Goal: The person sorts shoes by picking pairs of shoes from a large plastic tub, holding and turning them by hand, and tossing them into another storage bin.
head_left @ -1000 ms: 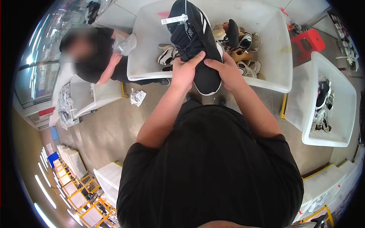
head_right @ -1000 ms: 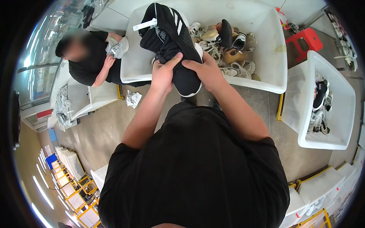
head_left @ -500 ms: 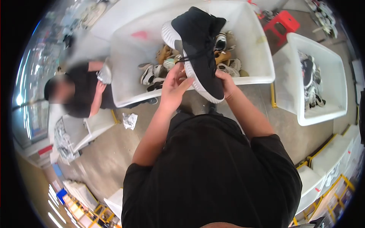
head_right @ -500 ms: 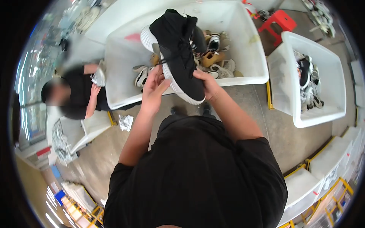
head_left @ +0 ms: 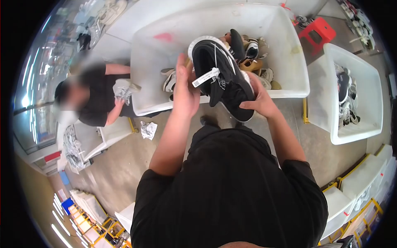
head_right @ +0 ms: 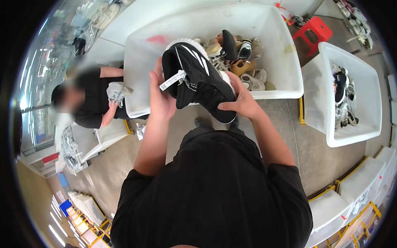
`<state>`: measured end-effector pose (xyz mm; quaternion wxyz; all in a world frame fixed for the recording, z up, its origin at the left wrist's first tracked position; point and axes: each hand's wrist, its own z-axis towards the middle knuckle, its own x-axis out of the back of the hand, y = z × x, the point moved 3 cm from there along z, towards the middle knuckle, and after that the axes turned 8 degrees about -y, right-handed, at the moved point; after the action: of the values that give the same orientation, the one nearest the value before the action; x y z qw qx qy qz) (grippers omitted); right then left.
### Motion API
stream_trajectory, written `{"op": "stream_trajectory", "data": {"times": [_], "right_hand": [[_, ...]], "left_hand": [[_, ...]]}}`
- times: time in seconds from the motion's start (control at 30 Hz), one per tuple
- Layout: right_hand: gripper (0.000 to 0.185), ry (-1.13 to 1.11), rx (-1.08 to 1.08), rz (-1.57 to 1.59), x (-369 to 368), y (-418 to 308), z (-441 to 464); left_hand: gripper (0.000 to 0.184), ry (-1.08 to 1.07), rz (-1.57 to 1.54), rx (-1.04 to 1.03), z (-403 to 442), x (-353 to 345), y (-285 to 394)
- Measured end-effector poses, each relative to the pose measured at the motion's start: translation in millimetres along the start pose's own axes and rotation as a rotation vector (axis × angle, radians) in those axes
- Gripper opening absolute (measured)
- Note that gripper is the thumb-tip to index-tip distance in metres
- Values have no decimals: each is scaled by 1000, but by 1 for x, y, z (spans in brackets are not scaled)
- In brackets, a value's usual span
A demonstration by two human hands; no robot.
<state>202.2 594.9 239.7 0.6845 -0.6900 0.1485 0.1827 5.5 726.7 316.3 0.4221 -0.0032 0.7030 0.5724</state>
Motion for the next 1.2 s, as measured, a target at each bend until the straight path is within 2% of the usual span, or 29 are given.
{"op": "stream_trajectory", "data": {"times": [0.07,0.1,0.13,0.17,0.2,0.27,0.3,0.33,0.37,0.4,0.47,0.5,0.53,0.57,0.6,0.63,0.67,0.7,0.73,0.8,0.93,0.97,1.03,1.07,1.13,1.2], "right_hand": [[110,-53,-3,-99,4,-9,7],[110,-69,-21,-134,11,-10,12],[110,-80,-30,-128,22,-13,17],[110,-187,-65,-237,34,-17,24],[111,-292,-95,-346,38,-23,34],[111,-344,-151,-336,34,-58,55],[110,-491,-202,-432,31,-73,66],[109,-638,-254,-529,28,-86,77],[105,-718,-224,-749,23,-96,92],[103,-759,-242,-787,11,-104,101],[98,-792,-287,-1022,-4,-110,119],[98,-787,-283,-1023,-6,-106,122],[92,-651,-120,-1176,-4,-102,127],[85,-511,39,-1318,-7,-105,129],[85,-519,38,-1321,-10,-106,126],[79,-405,95,-1139,-25,-117,116],[73,-301,146,-949,-41,-123,104],[70,-380,246,-1006,-58,-121,90],[70,-399,243,-997,-81,-119,82],[64,-305,287,-1127,-100,-97,81],[58,-385,277,-1195,-116,-71,102],[54,-373,296,-1296,-125,-71,105],[43,-342,320,-1463,-138,-63,113],[43,-348,317,-1461,-139,-61,123],[34,-460,389,-1561,-140,-56,144],[27,-460,408,-1446,-140,-57,157]], "left_hand": [[82,-36,191,61,0,2,26],[82,-19,192,58,2,11,35],[85,-69,259,126,7,21,41],[88,-123,326,196,10,29,48],[99,-179,371,258,10,30,58],[110,-349,148,408,12,52,60],[101,-272,-7,587,12,63,54],[101,-253,-1,710,7,71,43],[96,-340,-356,791,-3,93,14],[90,-422,-715,857,-13,109,-11],[73,-241,-750,692,-37,95,-26],[69,-428,-448,641,-38,130,-42],[75,-382,-526,543,-50,136,-56],[78,-399,-775,508,-53,119,-49],[82,-409,-1024,458,-54,105,-38],[86,-163,-699,364,-55,103,-37],[88,-87,-699,337,-55,83,-26],[88,-75,-667,253,-56,83,-25],[87,-68,-631,209,-56,88,-25],[86,-50,-558,124,-57,97,-26],[86,11,-531,67,-59,114,-25],[86,30,-531,64,-60,117,-25],[85,-57,-610,68,-64,136,-31],[84,-109,-660,73,-66,142,-33],[84,-96,-731,97,-73,154,-39],[84,-220,-847,68,-75,139,-36]]}}
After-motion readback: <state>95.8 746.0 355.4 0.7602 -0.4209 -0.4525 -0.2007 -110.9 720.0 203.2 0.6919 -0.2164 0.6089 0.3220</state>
